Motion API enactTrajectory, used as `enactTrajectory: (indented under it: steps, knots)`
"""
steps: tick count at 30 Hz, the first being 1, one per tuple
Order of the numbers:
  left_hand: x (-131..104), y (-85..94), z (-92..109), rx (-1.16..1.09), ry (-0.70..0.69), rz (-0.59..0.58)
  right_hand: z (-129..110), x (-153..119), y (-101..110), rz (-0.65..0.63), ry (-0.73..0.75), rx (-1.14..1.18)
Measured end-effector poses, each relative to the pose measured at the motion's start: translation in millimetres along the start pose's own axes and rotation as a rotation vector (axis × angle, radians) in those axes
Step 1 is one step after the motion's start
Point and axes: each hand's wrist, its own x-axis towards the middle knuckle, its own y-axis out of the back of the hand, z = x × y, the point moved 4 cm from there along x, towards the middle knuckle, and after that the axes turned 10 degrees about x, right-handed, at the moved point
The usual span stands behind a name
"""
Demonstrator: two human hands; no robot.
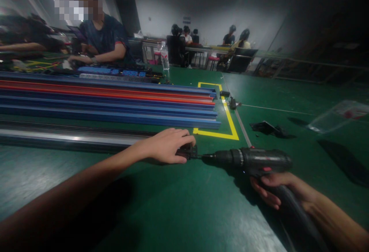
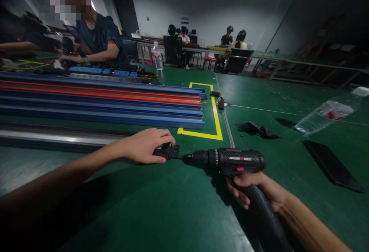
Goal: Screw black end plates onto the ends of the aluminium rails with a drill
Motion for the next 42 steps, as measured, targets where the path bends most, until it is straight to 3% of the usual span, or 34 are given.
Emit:
enactTrajectory:
  steps: [17, 25, 42]
  knots:
    - [2.6, 3.3, -2.2, -0.101, 0.011, -0.009, -1.7, 0.0, -3.4, -0.043, 0.005, 0.009]
    - [0.5, 3.6, -0.5, -0.028, 0.012, -0.041, -3.1, -0.4, -6.1, -0.035, 0.022, -0.017]
    - [24.1, 16.9, 2.8, 0.057, -0.181, -0.200, -1.5, 1.1, -3.9, -0.069, 0.042, -0.010]
